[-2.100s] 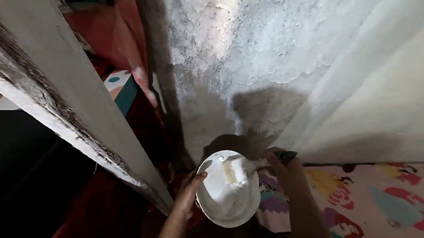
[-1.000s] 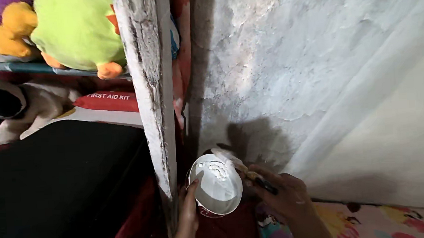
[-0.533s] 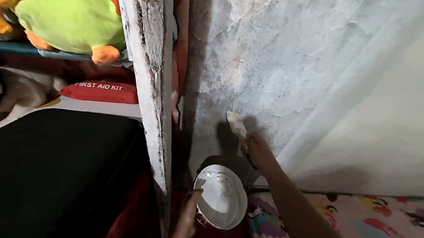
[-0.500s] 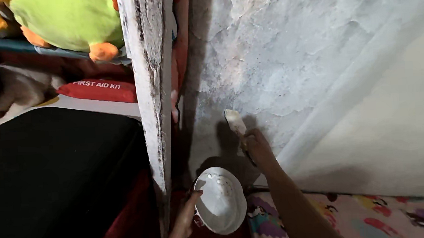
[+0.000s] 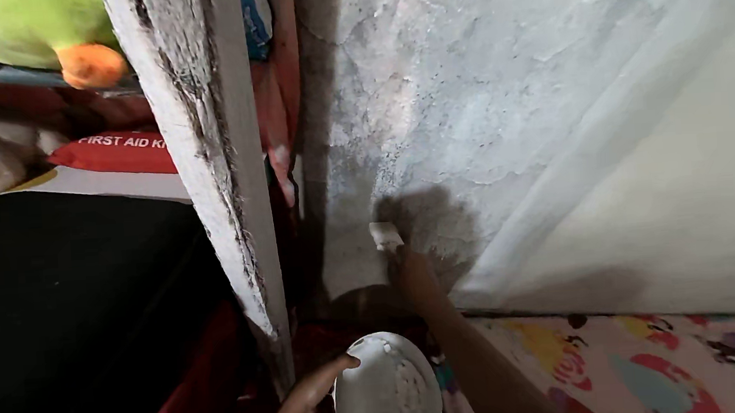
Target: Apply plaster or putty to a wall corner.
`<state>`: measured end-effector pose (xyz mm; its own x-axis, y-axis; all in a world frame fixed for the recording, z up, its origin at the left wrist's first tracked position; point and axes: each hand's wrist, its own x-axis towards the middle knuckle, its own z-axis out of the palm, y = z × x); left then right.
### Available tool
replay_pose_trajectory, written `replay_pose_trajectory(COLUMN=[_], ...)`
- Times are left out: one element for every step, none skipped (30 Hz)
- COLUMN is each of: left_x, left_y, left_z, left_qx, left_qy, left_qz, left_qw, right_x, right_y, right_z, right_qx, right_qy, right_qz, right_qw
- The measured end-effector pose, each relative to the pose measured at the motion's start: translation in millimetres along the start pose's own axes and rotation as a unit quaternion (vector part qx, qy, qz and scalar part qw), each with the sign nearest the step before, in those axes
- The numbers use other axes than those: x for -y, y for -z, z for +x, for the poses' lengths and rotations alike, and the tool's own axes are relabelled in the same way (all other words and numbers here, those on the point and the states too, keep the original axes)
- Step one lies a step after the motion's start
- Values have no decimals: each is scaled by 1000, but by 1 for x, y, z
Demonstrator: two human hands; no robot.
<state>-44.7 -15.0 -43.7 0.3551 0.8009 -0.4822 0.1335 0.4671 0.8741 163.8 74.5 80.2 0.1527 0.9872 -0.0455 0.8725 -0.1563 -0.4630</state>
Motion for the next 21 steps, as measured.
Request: replay_pose_trajectory(left_x=[0, -1, -2, -4, -6, -9, -11, -13, -14, -15, -17, -19, -20, -20, -21, -21, -20, -19, -18, -17, -16], left_y=[-2, -4, -6, -8, -10, -11, -12, -12, -13, -13, -14, -16, -19, -21, -24, -28, -30, -32, -34, -35, -37], left_z=[0, -1, -2, -3, -5, -7, -9, -10, -10, -10, -10, -9, -9, -8, -7, -6, -4, -2, 0, 1, 1], left_qx=[-2, -3, -3, -4, -8, -11, -12, -10, -6, -4, -4, -3, -2, 3, 11, 21, 31, 41, 52, 61, 62], left_qy=[2, 5, 7, 6, -1, -6, -8, -8, -8, -7, -10, -12, -14, -13, -15, -17, -20, -25, -28, -30, -32], left_qz=[3, 7, 10, 11, 10, 5, 0, -5, -10, -13, -14, -10, 0, 15, 31, 42, 52, 58, 61, 65, 67], left_qw=[1000, 1000, 1000, 1000, 1000, 1000, 1000, 1000, 1000, 1000, 1000, 1000, 1000, 1000, 999, 999, 998, 997, 996, 996, 995], right_x=[9, 18, 26, 33, 40, 46, 52, 56, 56, 53, 48, 41, 34, 30, 28, 28, 28, 29, 31, 31, 31], right_y=[16, 33, 49, 65, 82, 96, 109, 119, 122, 118, 108, 92, 76, 64, 58, 59, 64, 70, 74, 75, 74], right_z=[-1, 1, 5, 8, 9, 8, 3, -2, -7, -9, -7, -2, 3, 6, 5, 0, -6, -12, -15, -14, -9], right_qx=[8, 5, -15, -55, -110, -174, -213, -239, -266, -281, -275, -248, -198, -141, -101, -89, -103, -137, -172, -198, -208], right_qy=[3, 11, 22, 42, 67, 94, 104, 110, 115, 119, 118, 111, 90, 65, 44, 35, 38, 50, 62, 67, 66], right_qz=[-2, -2, -1, 0, 7, 19, 35, 50, 64, 72, 67, 49, 20, -9, -22, -23, -16, -4, 3, -2, -19], right_qw=[1000, 1000, 1000, 998, 992, 980, 971, 963, 955, 950, 952, 961, 976, 988, 994, 995, 994, 989, 983, 978, 976])
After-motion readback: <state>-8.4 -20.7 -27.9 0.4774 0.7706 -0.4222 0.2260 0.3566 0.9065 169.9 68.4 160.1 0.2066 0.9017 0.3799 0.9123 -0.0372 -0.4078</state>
